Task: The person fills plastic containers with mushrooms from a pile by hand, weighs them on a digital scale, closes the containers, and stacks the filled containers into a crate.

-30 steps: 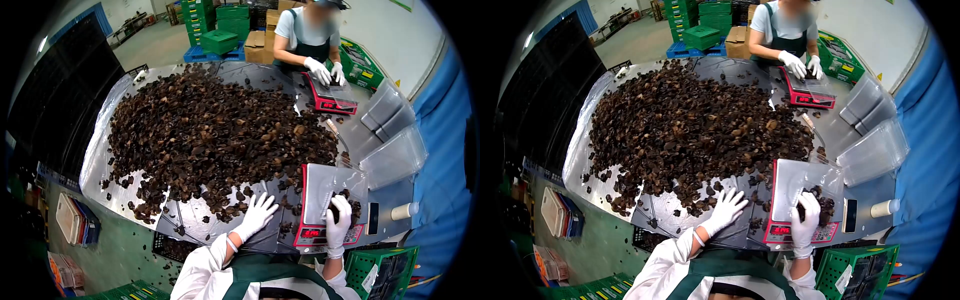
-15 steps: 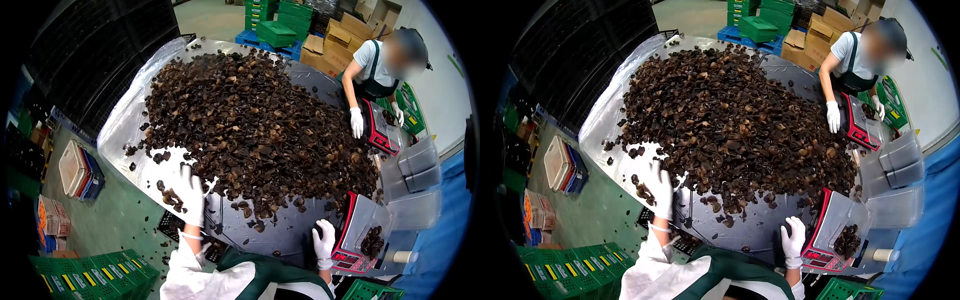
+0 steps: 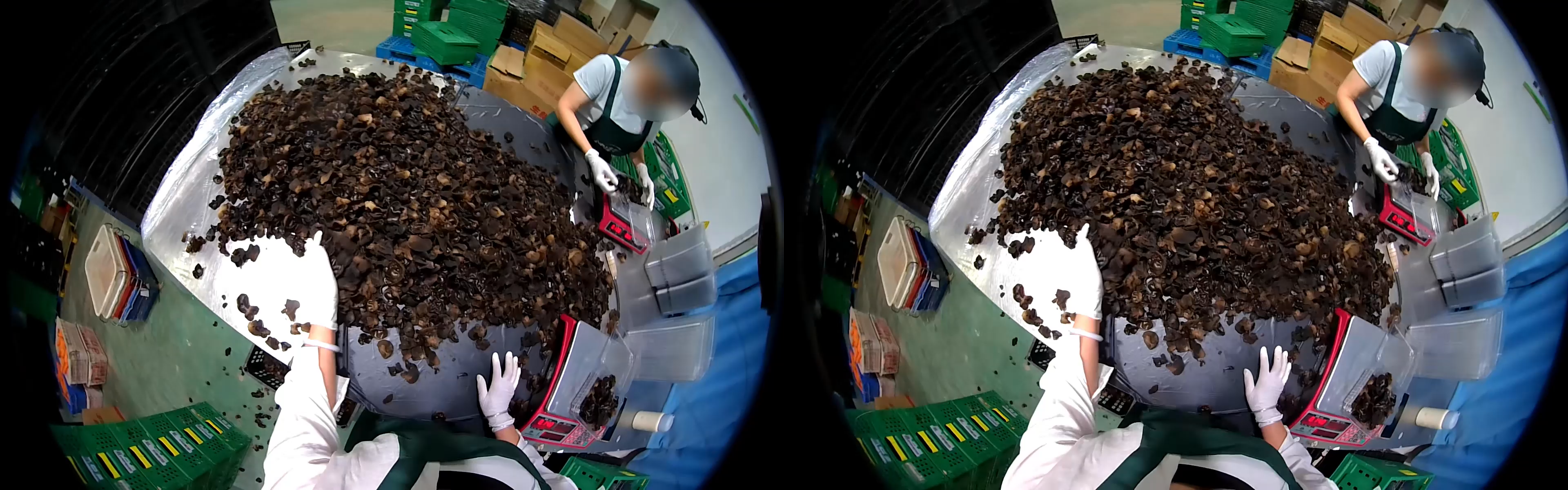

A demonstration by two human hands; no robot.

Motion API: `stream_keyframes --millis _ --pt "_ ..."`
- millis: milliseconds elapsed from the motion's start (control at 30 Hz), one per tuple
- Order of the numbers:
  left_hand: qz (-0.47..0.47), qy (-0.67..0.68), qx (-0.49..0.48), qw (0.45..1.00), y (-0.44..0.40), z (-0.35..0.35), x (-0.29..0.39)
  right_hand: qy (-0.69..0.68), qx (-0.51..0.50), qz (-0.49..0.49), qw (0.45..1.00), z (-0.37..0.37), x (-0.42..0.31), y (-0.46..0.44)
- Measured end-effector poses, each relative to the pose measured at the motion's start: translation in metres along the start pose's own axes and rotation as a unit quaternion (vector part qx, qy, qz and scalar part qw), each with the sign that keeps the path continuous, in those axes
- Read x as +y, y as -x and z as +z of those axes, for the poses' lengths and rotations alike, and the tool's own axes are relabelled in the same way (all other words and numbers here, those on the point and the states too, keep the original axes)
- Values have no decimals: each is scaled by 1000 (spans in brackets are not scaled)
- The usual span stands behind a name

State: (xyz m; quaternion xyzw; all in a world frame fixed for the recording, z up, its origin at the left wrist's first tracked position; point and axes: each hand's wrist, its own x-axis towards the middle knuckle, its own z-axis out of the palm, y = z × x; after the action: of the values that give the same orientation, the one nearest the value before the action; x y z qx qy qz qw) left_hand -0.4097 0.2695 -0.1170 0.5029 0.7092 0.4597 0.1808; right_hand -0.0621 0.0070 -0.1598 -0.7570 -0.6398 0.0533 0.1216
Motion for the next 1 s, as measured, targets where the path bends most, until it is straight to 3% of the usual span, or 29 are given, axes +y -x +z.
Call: stream_keyframes --millis 33,67,100,133,233,333,433,500,533,567,700,733,800,833,867,900,967,1000 --pt "-15 78 -6 997 -2 14 -7 -1 -1 5 1000 0 -1 3" --pt "-79 273 -34 958 -1 34 -10 -2 -4 6 1000 0 -1 3" --pt "-140 457 -59 877 2 53 -2 -2 -6 6 1000 0 -1 2" --pt "-138 458 -61 876 6 65 13 0 -3 8 1000 1 0 1" --pt "5 345 -132 929 29 95 65 0 3 9 1000 2 0 1" --pt "98 265 -183 942 65 136 98 5 9 15 1000 4 -1 3" --pt "302 85 -124 941 100 170 129 1 13 13 1000 3 -2 4" --pt "333 5 -267 904 112 164 165 0 16 14 1000 2 -1 5" --pt "371 -5 -228 900 128 179 159 -7 13 15 1000 3 0 5" --pt "381 -22 -248 890 133 169 169 -12 11 18 1000 2 -1 6" --pt "445 71 -237 861 129 106 160 -9 9 18 1000 3 4 -2" --pt "444 40 -220 868 114 71 153 -10 6 17 1000 2 4 0" --pt "344 17 -149 927 79 8 121 -11 11 14 1000 1 4 0" --pt "334 -16 -41 941 67 -9 77 -13 12 12 1000 3 4 0" --pt "175 -39 -26 983 66 -26 30 -12 16 10 1000 4 4 0" --pt "36 -189 -24 981 62 -37 -52 -10 19 10 1000 4 4 1" --pt "46 -186 195 962 47 -105 -103 4 15 15 1000 3 3 4" --pt "7 -238 179 955 46 -123 -131 8 17 9 1000 4 3 3"
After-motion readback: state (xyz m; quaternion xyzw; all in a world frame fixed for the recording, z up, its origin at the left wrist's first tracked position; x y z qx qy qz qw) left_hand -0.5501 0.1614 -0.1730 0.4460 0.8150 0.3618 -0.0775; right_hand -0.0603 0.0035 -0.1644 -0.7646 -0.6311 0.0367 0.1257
